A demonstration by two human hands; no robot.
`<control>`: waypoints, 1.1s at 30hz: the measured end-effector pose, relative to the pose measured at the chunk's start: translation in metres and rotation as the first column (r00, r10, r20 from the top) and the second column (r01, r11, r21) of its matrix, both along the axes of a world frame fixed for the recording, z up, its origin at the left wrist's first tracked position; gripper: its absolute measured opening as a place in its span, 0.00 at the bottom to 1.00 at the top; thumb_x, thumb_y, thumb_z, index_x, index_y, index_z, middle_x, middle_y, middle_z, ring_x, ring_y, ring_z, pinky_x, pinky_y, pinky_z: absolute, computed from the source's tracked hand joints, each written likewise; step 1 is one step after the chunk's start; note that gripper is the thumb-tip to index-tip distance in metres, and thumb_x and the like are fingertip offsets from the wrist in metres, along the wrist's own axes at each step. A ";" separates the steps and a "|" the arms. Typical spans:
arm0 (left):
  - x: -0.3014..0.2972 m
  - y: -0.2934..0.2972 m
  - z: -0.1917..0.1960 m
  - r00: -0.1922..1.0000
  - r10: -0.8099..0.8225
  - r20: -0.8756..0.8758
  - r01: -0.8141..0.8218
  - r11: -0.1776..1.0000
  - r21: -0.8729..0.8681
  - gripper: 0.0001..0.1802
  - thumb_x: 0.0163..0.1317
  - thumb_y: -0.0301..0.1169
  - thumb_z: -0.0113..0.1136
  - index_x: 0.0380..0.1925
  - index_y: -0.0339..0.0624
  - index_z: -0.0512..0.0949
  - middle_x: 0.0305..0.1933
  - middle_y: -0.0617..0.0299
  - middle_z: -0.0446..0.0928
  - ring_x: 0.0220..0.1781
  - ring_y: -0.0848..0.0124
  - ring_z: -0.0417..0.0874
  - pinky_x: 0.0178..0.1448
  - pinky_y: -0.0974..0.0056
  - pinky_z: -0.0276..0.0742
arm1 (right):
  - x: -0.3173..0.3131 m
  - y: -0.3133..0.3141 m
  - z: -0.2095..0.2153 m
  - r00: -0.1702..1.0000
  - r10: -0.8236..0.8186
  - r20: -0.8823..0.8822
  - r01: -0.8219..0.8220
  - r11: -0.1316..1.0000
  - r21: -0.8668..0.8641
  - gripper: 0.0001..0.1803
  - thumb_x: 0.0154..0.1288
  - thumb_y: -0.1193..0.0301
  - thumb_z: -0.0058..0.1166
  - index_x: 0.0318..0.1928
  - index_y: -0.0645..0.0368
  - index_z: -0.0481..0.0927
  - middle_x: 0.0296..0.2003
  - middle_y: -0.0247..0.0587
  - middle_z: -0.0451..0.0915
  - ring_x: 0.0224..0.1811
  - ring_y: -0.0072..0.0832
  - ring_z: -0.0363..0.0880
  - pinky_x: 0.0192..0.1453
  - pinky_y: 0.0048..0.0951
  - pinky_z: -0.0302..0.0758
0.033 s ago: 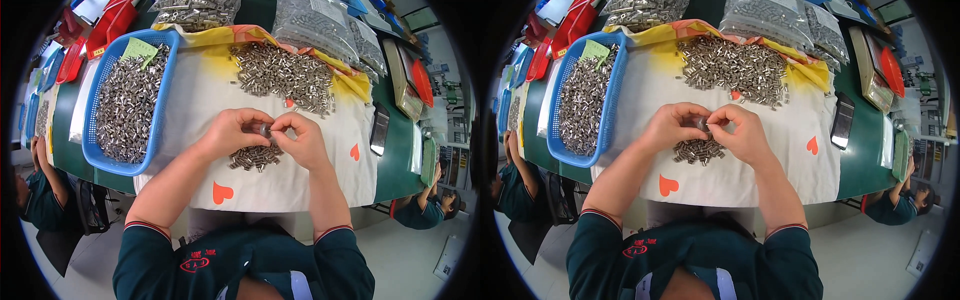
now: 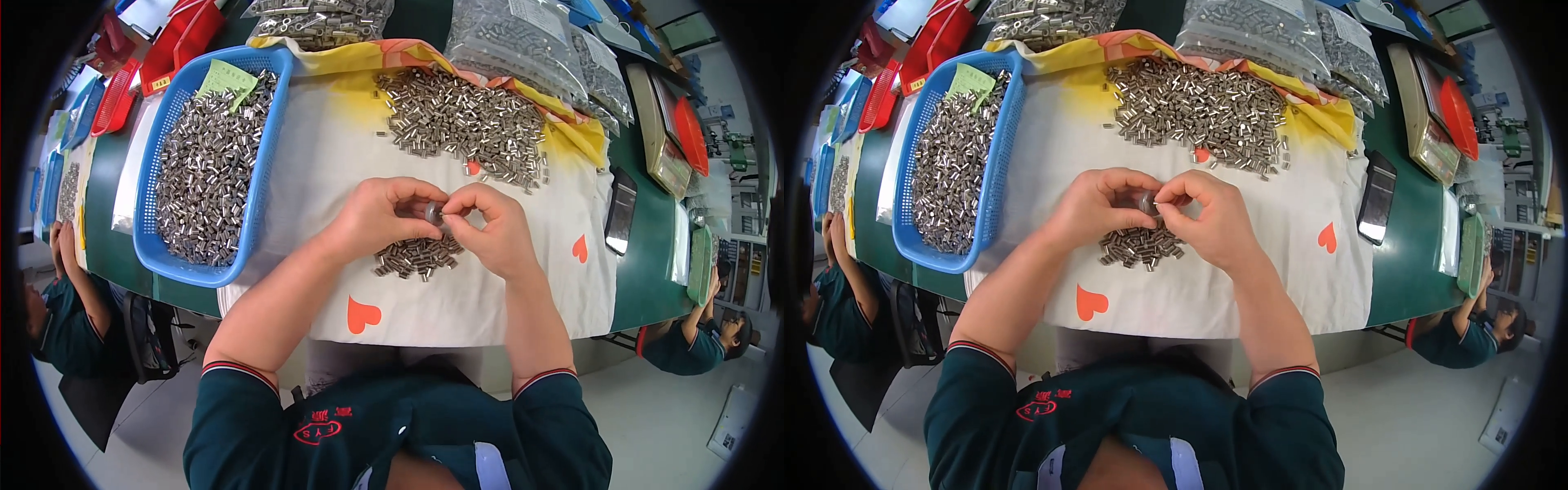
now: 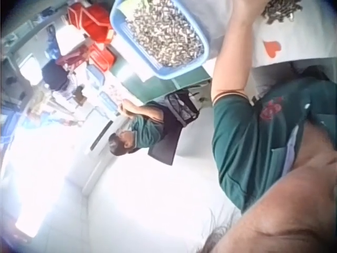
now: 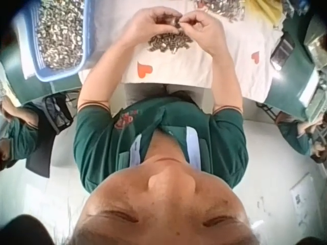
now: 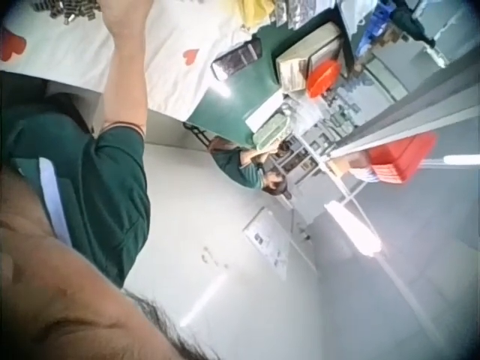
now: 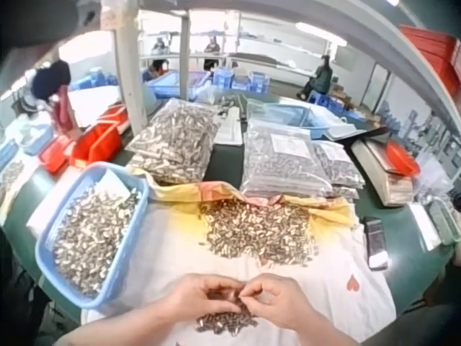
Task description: Assembling small metal components by hand at a manufacturing workbench.
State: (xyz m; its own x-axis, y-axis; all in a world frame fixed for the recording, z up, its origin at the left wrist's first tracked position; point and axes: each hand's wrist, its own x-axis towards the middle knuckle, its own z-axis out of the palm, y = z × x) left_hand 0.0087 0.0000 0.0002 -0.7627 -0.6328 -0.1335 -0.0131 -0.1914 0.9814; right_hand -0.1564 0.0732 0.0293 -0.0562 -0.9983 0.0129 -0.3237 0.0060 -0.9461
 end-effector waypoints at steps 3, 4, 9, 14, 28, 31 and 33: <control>0.000 0.000 0.001 1.000 0.003 0.028 -0.002 1.000 -0.029 0.19 0.43 0.23 0.67 0.39 0.38 0.77 0.26 0.70 0.73 0.27 0.84 0.70 0.34 0.76 0.70 | 0.002 0.000 0.006 0.996 -0.014 -0.092 0.013 1.000 -0.010 0.04 0.47 0.79 0.54 0.27 0.63 0.76 0.25 0.35 0.75 0.28 0.24 0.74 0.35 0.22 0.71; 0.000 0.000 -0.002 1.000 0.006 0.028 -0.005 1.000 -0.028 0.19 0.43 0.23 0.67 0.39 0.38 0.77 0.26 0.70 0.73 0.27 0.84 0.70 0.34 0.76 0.70 | 0.002 0.001 0.005 0.996 -0.011 -0.092 0.011 1.000 -0.009 0.04 0.47 0.79 0.54 0.27 0.63 0.76 0.25 0.35 0.75 0.28 0.24 0.74 0.35 0.22 0.71; -0.002 0.003 -0.009 0.999 0.037 0.014 -0.036 0.995 -0.088 0.19 0.42 0.23 0.67 0.38 0.39 0.78 0.25 0.67 0.75 0.27 0.82 0.71 0.34 0.74 0.71 | 0.003 0.004 0.003 0.957 -0.019 -0.289 -0.019 0.991 -0.130 0.05 0.45 0.78 0.55 0.26 0.61 0.75 0.25 0.37 0.75 0.31 0.33 0.74 0.35 0.29 0.71; -0.002 0.004 -0.004 0.998 0.040 0.044 -0.034 0.993 -0.112 0.19 0.42 0.24 0.67 0.38 0.39 0.78 0.26 0.65 0.76 0.27 0.81 0.73 0.34 0.74 0.72 | 0.005 0.005 0.002 0.946 -0.019 -0.323 -0.028 0.990 -0.140 0.05 0.44 0.78 0.55 0.26 0.61 0.75 0.25 0.38 0.75 0.30 0.34 0.74 0.34 0.30 0.71; 0.001 0.003 0.003 0.991 0.067 0.115 -0.029 0.953 -0.302 0.20 0.42 0.24 0.67 0.40 0.37 0.77 0.33 0.60 0.79 0.31 0.78 0.77 0.37 0.72 0.75 | 0.007 0.007 0.000 0.929 -0.058 -0.365 -0.008 0.984 -0.175 0.06 0.47 0.78 0.55 0.30 0.61 0.76 0.26 0.38 0.77 0.27 0.29 0.76 0.33 0.24 0.72; 0.001 0.003 0.003 0.997 0.076 0.023 -0.072 0.988 -0.138 0.20 0.43 0.23 0.67 0.40 0.36 0.77 0.36 0.60 0.79 0.34 0.77 0.78 0.40 0.72 0.75 | 0.004 0.006 -0.001 0.995 -0.079 -0.067 0.079 0.997 -0.010 0.07 0.49 0.78 0.56 0.31 0.62 0.77 0.27 0.36 0.78 0.27 0.23 0.76 0.33 0.20 0.71; 0.002 0.003 0.006 0.995 0.097 0.007 -0.093 0.971 -0.219 0.20 0.43 0.22 0.66 0.40 0.36 0.76 0.38 0.60 0.78 0.37 0.76 0.79 0.42 0.72 0.76 | 0.003 0.005 -0.006 0.961 -0.147 0.234 0.104 0.977 0.187 0.06 0.50 0.77 0.56 0.31 0.63 0.76 0.26 0.34 0.78 0.28 0.19 0.74 0.34 0.19 0.71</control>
